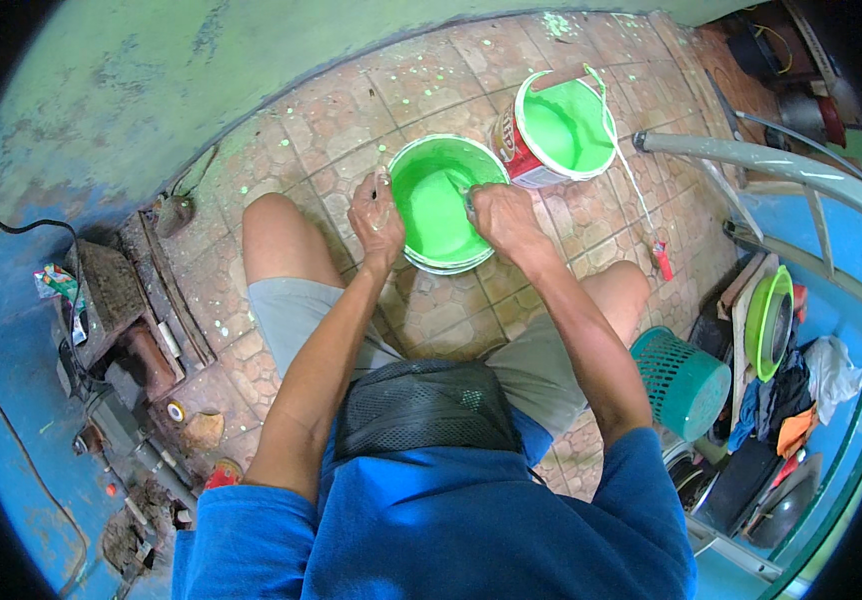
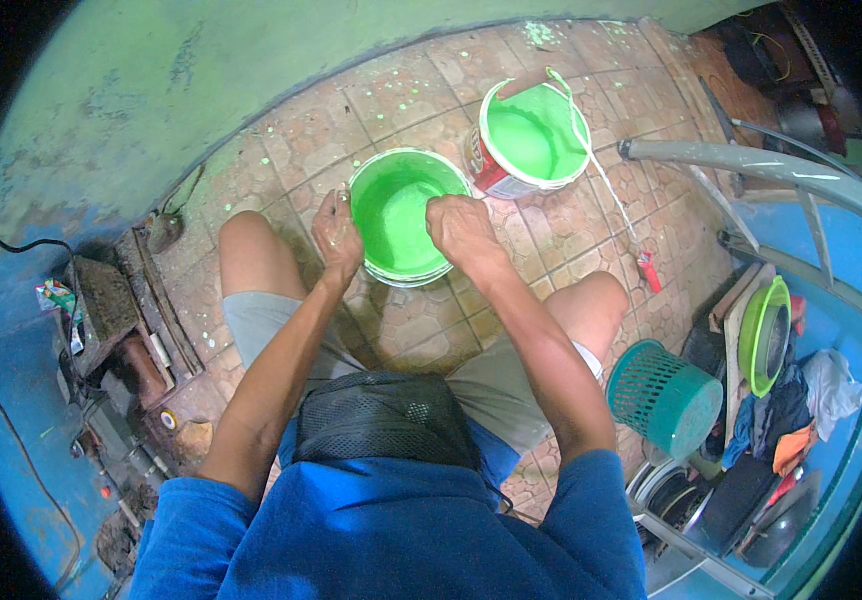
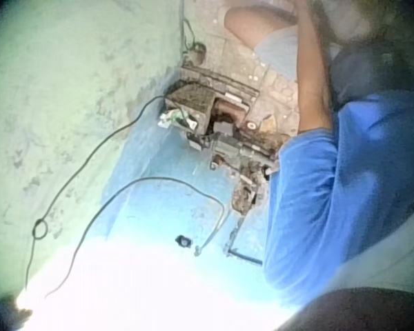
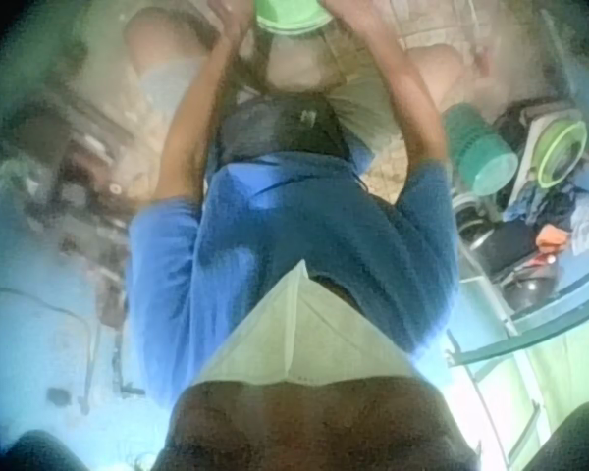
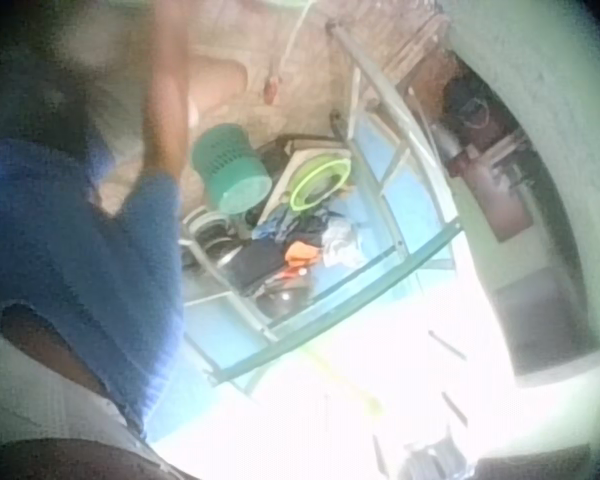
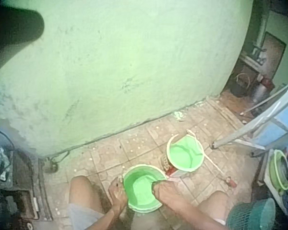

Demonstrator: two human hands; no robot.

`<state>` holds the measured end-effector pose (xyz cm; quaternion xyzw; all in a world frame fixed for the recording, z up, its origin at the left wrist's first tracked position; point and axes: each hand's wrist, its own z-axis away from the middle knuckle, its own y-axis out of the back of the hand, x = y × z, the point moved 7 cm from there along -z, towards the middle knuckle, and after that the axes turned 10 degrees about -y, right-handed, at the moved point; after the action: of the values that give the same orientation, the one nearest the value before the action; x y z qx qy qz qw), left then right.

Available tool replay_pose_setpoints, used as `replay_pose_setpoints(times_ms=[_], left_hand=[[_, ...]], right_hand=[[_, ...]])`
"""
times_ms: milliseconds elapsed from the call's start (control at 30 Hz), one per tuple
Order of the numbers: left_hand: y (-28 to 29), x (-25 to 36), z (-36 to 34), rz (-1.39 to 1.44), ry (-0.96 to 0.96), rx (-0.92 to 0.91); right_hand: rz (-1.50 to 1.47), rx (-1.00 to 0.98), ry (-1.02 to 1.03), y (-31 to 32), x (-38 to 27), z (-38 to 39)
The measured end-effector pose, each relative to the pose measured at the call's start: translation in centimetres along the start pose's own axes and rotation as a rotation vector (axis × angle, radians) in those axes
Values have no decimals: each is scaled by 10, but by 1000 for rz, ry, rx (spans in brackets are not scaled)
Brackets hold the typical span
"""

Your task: The person sits on the floor and uses a putty knife to mix bright green paint in a white bucket. They scrape the sides and bottom of the bucket to ensure the mixture is uniform, then transfer some paint to a second bucket.

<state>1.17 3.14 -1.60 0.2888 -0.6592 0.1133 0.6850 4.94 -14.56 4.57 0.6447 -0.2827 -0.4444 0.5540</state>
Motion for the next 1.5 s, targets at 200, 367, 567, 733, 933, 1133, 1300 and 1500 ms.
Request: replay_pose_setpoints(times_ms=[200,367,567,733,933,1133,1300,1500], left_hand=[[0,-7,-2,-73,30,-40],[2,-7,-3,-51,-6,-2],[0,0,-1,-80,-1,-19],[2,4,-1,-93,7,-24],[1,-2,-2,-63,12,-1],[2,0,-2,-47,10,-11],[1,-1,-3,-91,-14,-8],[2,4,-1,-76,40,-7]], right_hand=[[-63,-77,145,-21,-24,11],[-47,-123,95,-5,-28,12],[-3,44,102,-16,-20,-7],[-144,-49,241,-22,-47,8],[-122,-146,236,-12,-38,23],[42,-279,48,-1,-6,7],[-31,-34,91,9,3,5],[-39,-202,71,-10,-14,16]])
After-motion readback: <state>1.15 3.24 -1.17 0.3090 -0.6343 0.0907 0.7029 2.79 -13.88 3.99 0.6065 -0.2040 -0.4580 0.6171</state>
